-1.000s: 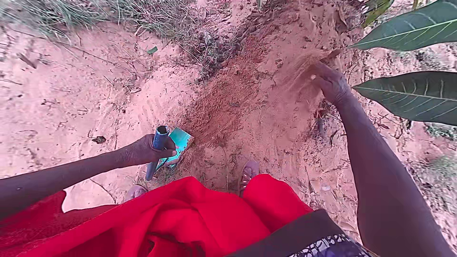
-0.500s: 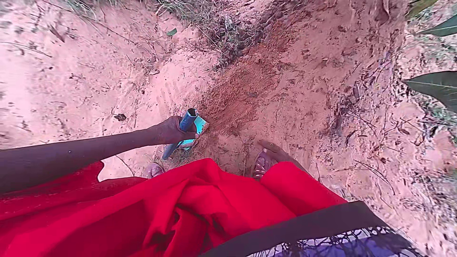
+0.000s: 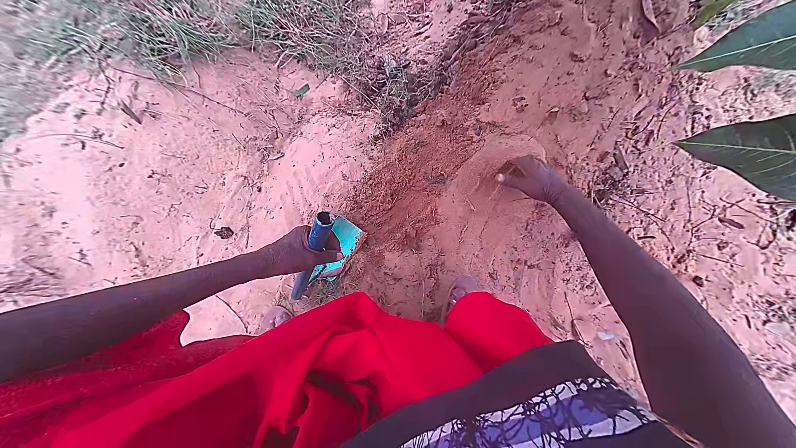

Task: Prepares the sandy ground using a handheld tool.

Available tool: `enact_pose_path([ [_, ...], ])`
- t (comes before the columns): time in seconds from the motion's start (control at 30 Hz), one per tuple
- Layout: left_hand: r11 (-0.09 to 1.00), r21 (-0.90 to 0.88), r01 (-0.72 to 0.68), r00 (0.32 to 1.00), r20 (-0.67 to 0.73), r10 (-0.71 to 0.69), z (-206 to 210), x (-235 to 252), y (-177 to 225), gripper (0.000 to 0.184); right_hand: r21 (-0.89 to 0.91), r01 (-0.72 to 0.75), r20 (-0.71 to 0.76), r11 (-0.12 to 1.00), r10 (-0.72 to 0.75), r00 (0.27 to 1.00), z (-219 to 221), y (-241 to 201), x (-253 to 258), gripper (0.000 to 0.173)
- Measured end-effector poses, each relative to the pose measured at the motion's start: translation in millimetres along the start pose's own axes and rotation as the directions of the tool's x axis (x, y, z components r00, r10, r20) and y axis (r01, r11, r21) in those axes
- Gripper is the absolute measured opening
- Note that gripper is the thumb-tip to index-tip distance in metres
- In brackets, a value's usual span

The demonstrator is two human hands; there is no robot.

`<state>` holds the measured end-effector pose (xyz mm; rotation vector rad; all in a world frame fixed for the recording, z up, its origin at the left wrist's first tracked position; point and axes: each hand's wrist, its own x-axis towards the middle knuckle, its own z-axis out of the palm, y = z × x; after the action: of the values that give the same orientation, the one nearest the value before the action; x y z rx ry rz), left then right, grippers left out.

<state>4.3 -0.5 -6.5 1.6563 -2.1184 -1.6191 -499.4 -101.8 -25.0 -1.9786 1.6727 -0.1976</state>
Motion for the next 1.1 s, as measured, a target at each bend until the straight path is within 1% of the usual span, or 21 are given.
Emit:
enact_pose_path([
  [0.07,1.000,-0.012,-0.006,1.000,0.026,0.007,0.9,1.1,1.3,0.012,-0.004,0.044,-0.309,0.999,-0.043,0.950,-75.9,-2.5,19.5,0.066],
  [0.1,1.000,-0.009,-0.012,0.999,0.029,0.013,1.0,1.9,1.1,0.011,-0.019,0.063,-0.357,0.998,-0.065,0.932,-105.8,-7.2,26.6,0.071],
  [0.13,1.000,-0.007,-0.012,0.999,0.029,0.013,0.5,2.4,1.6,0.011,-0.034,0.072,-0.325,0.997,-0.079,0.942,-124.6,-18.1,29.0,0.073],
  [0.17,1.000,-0.005,-0.006,1.000,0.029,0.006,-0.4,2.7,3.6,0.012,-0.041,0.092,-0.261,0.995,-0.100,0.960,-128.9,-32.5,27.7,0.066],
  [0.2,1.000,0.003,-0.002,1.000,0.027,0.002,-0.6,3.4,5.3,0.012,-0.025,0.097,-0.187,0.995,-0.100,0.977,-117.8,-47.2,23.4,0.059],
  [0.23,1.000,0.009,0.009,1.000,0.024,-0.009,0.1,4.3,7.3,0.013,0.001,0.114,-0.109,0.993,-0.114,0.987,-93.7,-56.5,17.9,0.055],
  [0.3,1.000,0.005,0.023,1.000,0.003,-0.023,3.4,6.9,6.0,0.013,0.153,0.134,0.081,0.979,-0.148,0.986,-17.6,-62.8,1.7,0.049],
  [0.33,1.000,0.004,0.012,1.000,-0.009,-0.012,5.8,6.8,3.5,0.013,0.232,0.112,0.194,0.966,-0.158,0.968,26.9,-63.1,-9.9,0.049],
  [0.4,1.000,0.013,-0.008,0.999,-0.031,0.008,8.4,5.3,-0.6,0.012,0.289,0.026,0.404,0.957,-0.146,0.903,109.0,-59.5,-35.1,0.056],
  [0.43,1.000,0.016,-0.003,1.000,-0.030,0.003,7.8,4.3,1.2,0.012,0.304,-0.011,0.472,0.953,-0.141,0.870,141.5,-55.0,-45.1,0.062],
  [0.5,1.000,0.013,0.012,1.000,-0.009,-0.012,6.5,2.5,7.0,0.011,0.277,0.056,0.494,0.959,-0.193,0.848,186.3,-39.6,-54.5,0.067],
  [0.57,1.000,-0.006,0.012,1.000,-0.003,-0.012,5.1,1.4,7.0,0.012,0.138,0.127,0.507,0.982,-0.180,0.843,196.7,-32.4,-45.1,0.071],
  [0.63,1.000,-0.011,0.007,1.000,-0.009,-0.007,5.2,2.1,2.9,0.013,-0.006,0.107,0.514,0.994,-0.089,0.853,185.9,-35.7,-29.7,0.075],
  [0.7,1.000,0.011,0.020,1.000,0.005,-0.020,4.0,2.3,6.2,0.013,-0.059,0.073,0.482,0.996,-0.035,0.875,167.8,-32.2,-12.6,0.074],
  [0.83,1.000,-0.005,0.019,1.000,0.018,-0.019,4.2,0.2,7.5,0.014,-0.012,0.077,0.407,0.997,-0.066,0.911,120.9,-26.0,18.3,0.063],
  [0.87,1.000,-0.012,0.013,1.000,0.015,-0.013,3.9,-0.8,5.5,0.014,0.021,0.093,0.347,0.995,-0.095,0.933,103.0,-24.0,27.6,0.057],
  [0.9,1.000,-0.012,0.010,1.000,0.010,-0.009,2.9,-1.4,3.6,0.015,0.083,0.103,0.235,0.991,-0.120,0.965,78.7,-22.7,37.8,0.051],
  [0.97,1.000,-0.004,0.019,1.000,0.010,-0.019,1.9,-1.7,2.0,0.017,0.100,0.064,-0.024,0.993,-0.062,0.998,5.4,-24.3,58.2,0.053],
  [1.03,0.999,-0.007,0.035,0.999,0.000,-0.035,1.7,-2.4,3.3,0.016,0.047,0.030,-0.292,0.998,-0.015,0.956,-76.6,-23.8,74.7,0.064],
  [1.07,0.999,-0.008,0.047,0.999,-0.002,-0.047,1.5,-3.3,5.1,0.016,0.005,0.042,-0.370,0.999,-0.037,0.928,-109.5,-27.4,79.5,0.069],
  [1.1,0.998,-0.008,0.058,0.998,-0.004,-0.058,1.6,-4.3,6.3,0.016,-0.037,0.065,-0.384,0.997,-0.074,0.921,-130.7,-36.2,80.7,0.068],
])
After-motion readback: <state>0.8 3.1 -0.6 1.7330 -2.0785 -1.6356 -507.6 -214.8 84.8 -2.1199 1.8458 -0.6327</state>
